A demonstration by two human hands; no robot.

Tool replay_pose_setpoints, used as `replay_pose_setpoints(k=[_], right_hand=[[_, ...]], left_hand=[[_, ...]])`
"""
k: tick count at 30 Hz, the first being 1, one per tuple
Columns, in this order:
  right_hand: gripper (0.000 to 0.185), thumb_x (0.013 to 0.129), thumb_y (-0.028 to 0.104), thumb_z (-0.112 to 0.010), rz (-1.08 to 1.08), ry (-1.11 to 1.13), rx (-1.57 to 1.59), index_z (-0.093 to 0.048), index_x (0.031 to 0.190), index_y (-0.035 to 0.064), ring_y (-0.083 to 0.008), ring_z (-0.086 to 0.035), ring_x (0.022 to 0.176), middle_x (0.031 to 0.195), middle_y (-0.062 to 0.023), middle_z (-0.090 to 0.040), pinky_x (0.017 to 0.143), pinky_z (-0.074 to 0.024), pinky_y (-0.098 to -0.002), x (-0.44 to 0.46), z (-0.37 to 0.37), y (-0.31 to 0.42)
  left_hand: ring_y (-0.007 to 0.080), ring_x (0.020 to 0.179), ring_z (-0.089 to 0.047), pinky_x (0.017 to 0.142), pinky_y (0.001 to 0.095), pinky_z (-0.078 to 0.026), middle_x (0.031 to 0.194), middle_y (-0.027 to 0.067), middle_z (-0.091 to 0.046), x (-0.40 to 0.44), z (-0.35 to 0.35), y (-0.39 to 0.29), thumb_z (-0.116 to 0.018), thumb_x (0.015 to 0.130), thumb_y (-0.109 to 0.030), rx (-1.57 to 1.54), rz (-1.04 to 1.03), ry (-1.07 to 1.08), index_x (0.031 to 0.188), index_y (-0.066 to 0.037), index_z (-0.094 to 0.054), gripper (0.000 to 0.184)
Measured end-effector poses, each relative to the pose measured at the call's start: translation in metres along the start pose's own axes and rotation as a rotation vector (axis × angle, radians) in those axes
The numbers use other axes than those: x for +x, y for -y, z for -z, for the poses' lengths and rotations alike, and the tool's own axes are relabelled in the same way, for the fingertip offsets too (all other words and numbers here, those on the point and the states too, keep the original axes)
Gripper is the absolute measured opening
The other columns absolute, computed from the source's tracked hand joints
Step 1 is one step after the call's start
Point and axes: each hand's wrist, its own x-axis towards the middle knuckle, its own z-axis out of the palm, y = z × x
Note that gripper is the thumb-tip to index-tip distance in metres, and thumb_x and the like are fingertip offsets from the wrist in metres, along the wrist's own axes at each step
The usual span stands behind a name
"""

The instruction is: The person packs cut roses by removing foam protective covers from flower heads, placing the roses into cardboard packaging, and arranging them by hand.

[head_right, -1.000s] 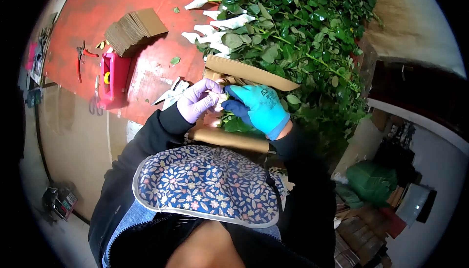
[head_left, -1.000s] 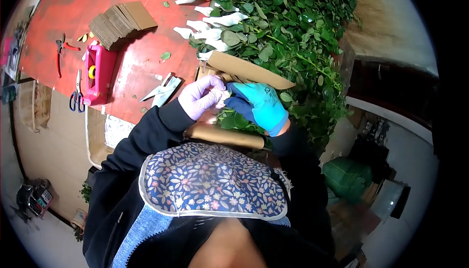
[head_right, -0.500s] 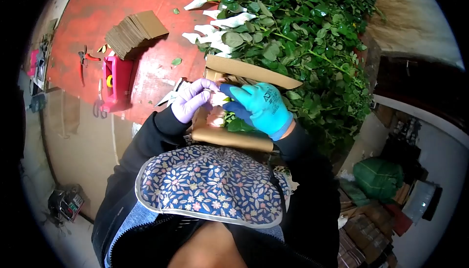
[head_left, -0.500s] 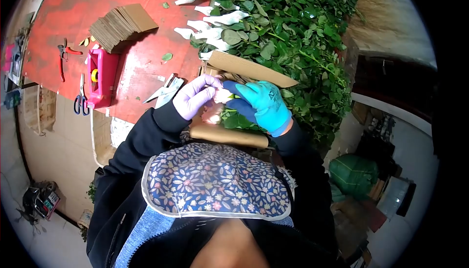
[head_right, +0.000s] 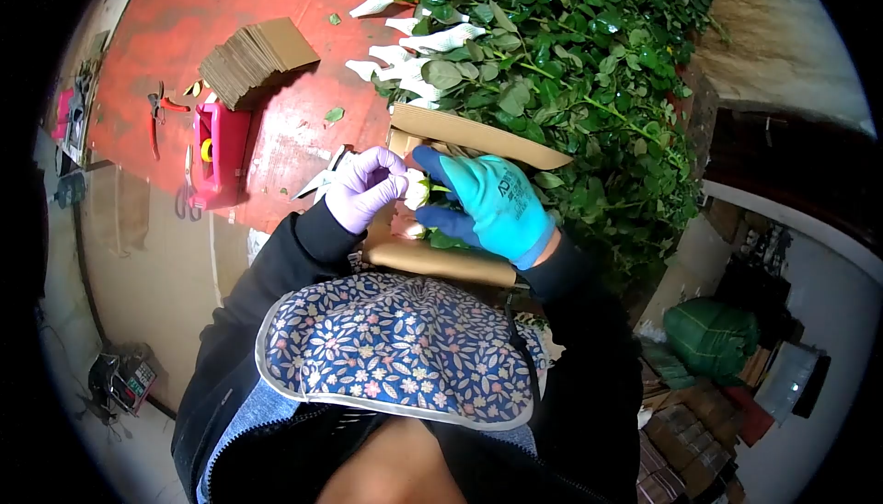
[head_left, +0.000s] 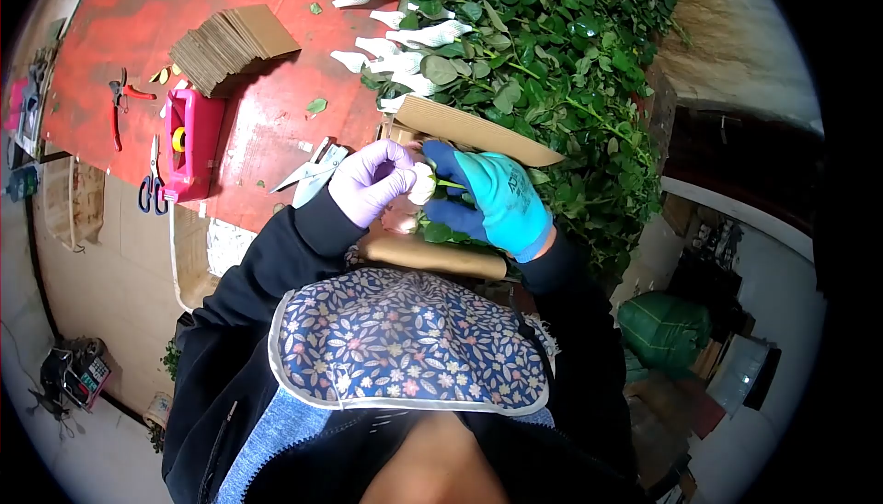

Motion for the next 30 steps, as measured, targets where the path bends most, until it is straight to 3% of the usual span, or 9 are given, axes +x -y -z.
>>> replay_pose_setpoints(k=[4,9,10,13,16,19,26,28,30], right_hand=[[0.07,0.082,0.043,-0.069,0.061,0.129,-0.172,-0.047,0.14,0.0109,-0.0313,-0.062,0.088,0.103,-0.0125,-0.064,0.079,-0.0483,-0.0431,-0.002,0.005,-0.001],[0.059,0.078,0.032,-0.073,0.067,0.065,-0.347,-0.054,0.129,0.0098,-0.0285,-0.062,0.076,0.088,-0.0088,-0.063,0.069,-0.0483,-0.0402,-0.006,-0.013,-0.014],[0.052,0.076,0.023,-0.077,0.049,0.069,-0.356,-0.058,0.122,0.0088,-0.0276,-0.062,0.072,0.079,-0.0069,-0.062,0.064,-0.0475,-0.0394,-0.005,-0.013,-0.013],[0.05,0.081,0.032,-0.072,-0.005,0.093,-0.314,-0.059,0.127,0.0146,-0.0284,-0.062,0.07,0.086,-0.0078,-0.065,0.065,-0.0499,-0.0394,-0.007,-0.016,-0.016],[0.049,0.081,0.026,-0.074,-0.117,0.057,-0.01,-0.059,0.126,0.0162,-0.0299,-0.064,0.072,0.085,-0.0088,-0.066,0.064,-0.0506,-0.0397,-0.001,-0.013,-0.009],[0.049,0.08,0.024,-0.074,-0.084,0.042,-0.028,-0.06,0.126,0.016,-0.0308,-0.065,0.074,0.085,-0.0093,-0.066,0.066,-0.0509,-0.0402,-0.004,-0.015,-0.012],[0.047,0.081,0.022,-0.074,-0.14,0.084,0.058,-0.062,0.126,0.0155,-0.0329,-0.065,0.077,0.09,-0.0114,-0.067,0.067,-0.0506,-0.0403,-0.004,-0.011,-0.011],[0.045,0.083,0.013,-0.074,-0.173,0.05,0.255,-0.062,0.126,0.0097,-0.0288,-0.069,0.086,0.099,-0.013,-0.07,0.075,-0.0534,-0.0354,-0.004,-0.011,-0.011],[0.044,0.083,0.009,-0.073,-0.23,0.043,0.433,-0.062,0.126,0.0063,-0.0249,-0.069,0.092,0.105,-0.0133,-0.07,0.08,-0.053,-0.033,-0.007,-0.013,-0.012]], left_hand=[[0.0112,0.082,-0.061,0.076,0.0271,-0.052,0.091,0.0013,-0.063,0.002,0.013,0.01,-0.063,0.095,-0.015,-0.174,0.204,-0.009,0.097,-0.007,-0.059,0.009],[0.0126,0.078,-0.061,0.074,0.0281,-0.053,0.088,0.001,-0.062,0.003,0.011,0.01,-0.064,0.094,-0.016,-0.278,0.304,-0.02,0.096,-0.009,-0.059,0.008],[0.0126,0.078,-0.061,0.074,0.0281,-0.053,0.088,0.001,-0.062,0.002,0.011,0.011,-0.064,0.094,-0.016,-0.278,0.304,-0.021,0.096,-0.009,-0.059,0.008],[0.012,0.076,-0.06,0.072,0.0277,-0.052,0.087,0.0014,-0.062,0.003,0.009,0.012,-0.064,0.095,-0.016,-0.273,0.246,0.002,0.095,-0.009,-0.059,0.009],[0.011,0.075,-0.059,0.072,0.0264,-0.051,0.085,0.0012,-0.061,0.004,0.003,0.004,-0.064,0.095,-0.014,-0.129,0.207,-0.002,0.095,-0.008,-0.059,0.008],[0.0101,0.076,-0.058,0.071,0.0251,-0.049,0.087,0.0009,-0.061,0.004,-0.003,-0.002,-0.063,0.095,-0.011,-0.09,0.126,-0.033,0.095,-0.006,-0.058,0.007],[0.0122,0.095,-0.058,0.087,0.0272,-0.046,0.105,0.0053,-0.062,0.0,0.005,0.002,-0.057,0.096,-0.007,-0.054,0.049,0.042,0.108,-0.005,-0.057,0.012],[0.0157,0.112,-0.054,0.1,0.0314,-0.04,0.12,0.0089,-0.058,-0.004,0.008,-0.005,-0.048,0.097,-0.004,-0.093,-0.017,0.066,0.123,-0.002,-0.052,0.027],[0.0143,0.108,-0.053,0.099,0.0302,-0.041,0.12,0.0073,-0.057,-0.006,0.012,-0.007,-0.046,0.096,-0.004,-0.091,-0.033,0.091,0.126,-0.003,-0.049,0.03]])
